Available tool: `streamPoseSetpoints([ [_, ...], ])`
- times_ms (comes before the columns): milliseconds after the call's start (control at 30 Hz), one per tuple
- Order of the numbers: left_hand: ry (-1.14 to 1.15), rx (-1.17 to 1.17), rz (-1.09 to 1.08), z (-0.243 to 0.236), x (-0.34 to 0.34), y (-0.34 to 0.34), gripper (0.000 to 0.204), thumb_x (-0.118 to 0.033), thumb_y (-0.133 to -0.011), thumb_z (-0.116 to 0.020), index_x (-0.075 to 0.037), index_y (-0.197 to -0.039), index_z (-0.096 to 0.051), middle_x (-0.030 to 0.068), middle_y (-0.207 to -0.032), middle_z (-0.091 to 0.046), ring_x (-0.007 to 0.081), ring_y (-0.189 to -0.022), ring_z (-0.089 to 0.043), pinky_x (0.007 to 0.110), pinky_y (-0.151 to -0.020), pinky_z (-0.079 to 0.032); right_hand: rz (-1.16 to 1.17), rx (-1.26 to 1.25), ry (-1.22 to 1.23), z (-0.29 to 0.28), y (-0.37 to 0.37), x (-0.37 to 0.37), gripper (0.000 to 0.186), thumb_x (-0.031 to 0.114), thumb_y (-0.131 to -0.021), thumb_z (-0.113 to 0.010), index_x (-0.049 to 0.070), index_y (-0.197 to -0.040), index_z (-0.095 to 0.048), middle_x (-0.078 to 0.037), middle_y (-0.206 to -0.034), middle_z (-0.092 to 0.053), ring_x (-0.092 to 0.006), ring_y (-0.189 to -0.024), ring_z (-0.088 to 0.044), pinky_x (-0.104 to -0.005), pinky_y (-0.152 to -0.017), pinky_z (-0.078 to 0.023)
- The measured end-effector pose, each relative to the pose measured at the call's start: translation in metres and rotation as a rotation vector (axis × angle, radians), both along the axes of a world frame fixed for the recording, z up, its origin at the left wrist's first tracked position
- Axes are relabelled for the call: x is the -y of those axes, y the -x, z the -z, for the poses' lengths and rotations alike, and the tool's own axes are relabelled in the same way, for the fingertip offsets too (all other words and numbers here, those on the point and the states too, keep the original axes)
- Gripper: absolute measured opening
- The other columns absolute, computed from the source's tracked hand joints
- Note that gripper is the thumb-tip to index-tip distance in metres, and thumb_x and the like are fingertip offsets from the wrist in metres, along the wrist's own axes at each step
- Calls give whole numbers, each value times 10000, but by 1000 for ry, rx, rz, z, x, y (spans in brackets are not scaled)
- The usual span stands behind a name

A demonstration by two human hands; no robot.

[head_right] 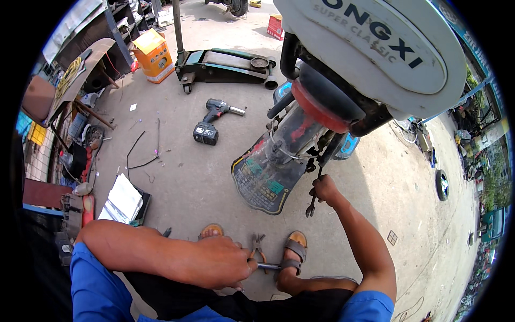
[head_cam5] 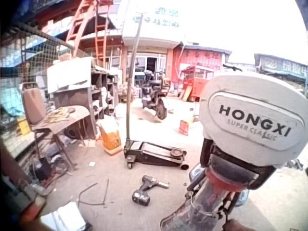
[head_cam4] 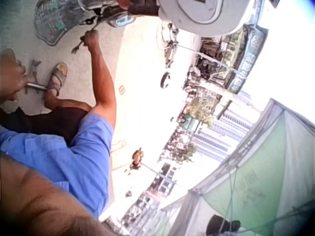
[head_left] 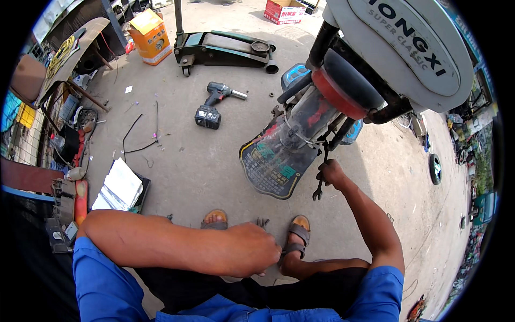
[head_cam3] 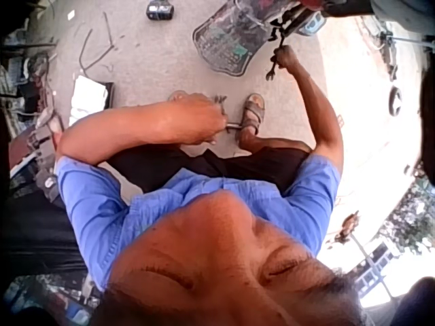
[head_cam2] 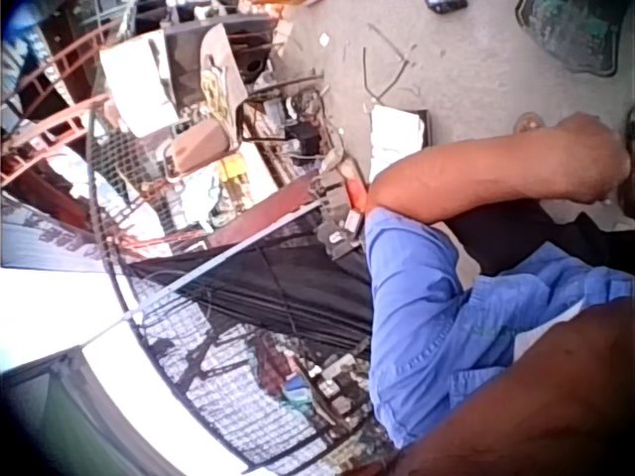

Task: The person walks toward a scooter, sits on the ground, and uses a wrench to tighten a bolt on the rear wheel area. The person continues to adjust the bolt with the wrench while seated.

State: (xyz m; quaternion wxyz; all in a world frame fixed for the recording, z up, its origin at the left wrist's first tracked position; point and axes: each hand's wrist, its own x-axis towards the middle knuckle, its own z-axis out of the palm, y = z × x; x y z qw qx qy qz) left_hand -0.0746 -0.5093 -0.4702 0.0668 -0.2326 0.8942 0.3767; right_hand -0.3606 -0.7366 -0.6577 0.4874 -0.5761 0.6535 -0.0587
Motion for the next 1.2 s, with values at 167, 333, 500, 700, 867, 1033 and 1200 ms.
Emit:
streamPoseSetpoints([
  [167, 10, 6, 18, 2, -1, 1, 451, -288, -811, -682, 72, -1046, -548, 221, -962, -610, 373, -888, -633, 448, -722, -518, -11, 149, -75, -49, 5, 7, 230, 157, -827, -526, -28, -712, -599, -57, -554, -516, -145, -418, -428, -307, -383, -317],
  [333, 20, 6, 22, 0, 0, 1, 459, -300, -810, -681, 66, -1052, -548, 217, -956, -610, 370, -891, -633, 446, -726, -518, 32, 201, -96, -60, 4, 13, 211, 148, -825, -542, -26, -730, -614, -61, -574, -531, -126, -433, -428, -300, -427, -341],
  [500, 17, 33, 1, -2, -1, -1, 452, -310, -806, -685, 51, -1044, -553, 196, -911, -613, 365, -883, -633, 450, -713, -517, -84, 86, -46, -14, -10, -6, 231, 126, -875, -502, -61, -762, -576, -131, -665, -607, -181, -479, -541, -324, -402, -444],
  [700, 95, -111, -82, 0, -4, 2, 246, -182, -740, -712, 17, -864, -639, 168, -771, -658, 345, -799, -656, 441, -687, -515, 87, 75, -151, 21, 5, 7, 207, 125, -910, -458, -70, -955, -514, -156, -759, -634, -222, -525, -590, -385, -482, -556],
  [867, 23, 13, -6, -2, -1, 0, 442, -306, -802, -686, 51, -1025, -555, 207, -898, -618, 372, -868, -635, 448, -711, -517, 12, 78, -69, -7, 6, 3, 222, 153, -876, -495, -52, -920, -568, -134, -730, -640, -199, -544, -596, -344, -487, -525],
  [1033, 7, 5, 12, 2, 0, 0, 444, -301, -807, -683, 61, -1029, -552, 214, -905, -618, 377, -871, -635, 449, -712, -517, 23, 176, -168, -47, 15, 12, 248, 160, -849, -512, -44, -808, -646, -35, -576, -517, -119, -480, -442, -289, -409, -307],
  [1200, -14, 5, 21, 1, 1, 0, 443, -298, -811, -679, 65, -1030, -551, 216, -903, -617, 379, -871, -635, 454, -703, -516, 88, 234, -187, -77, 0, 13, 240, 119, -853, -495, -61, -857, -654, -19, -570, -512, -106, -482, -451, -274, -449, -336],
])
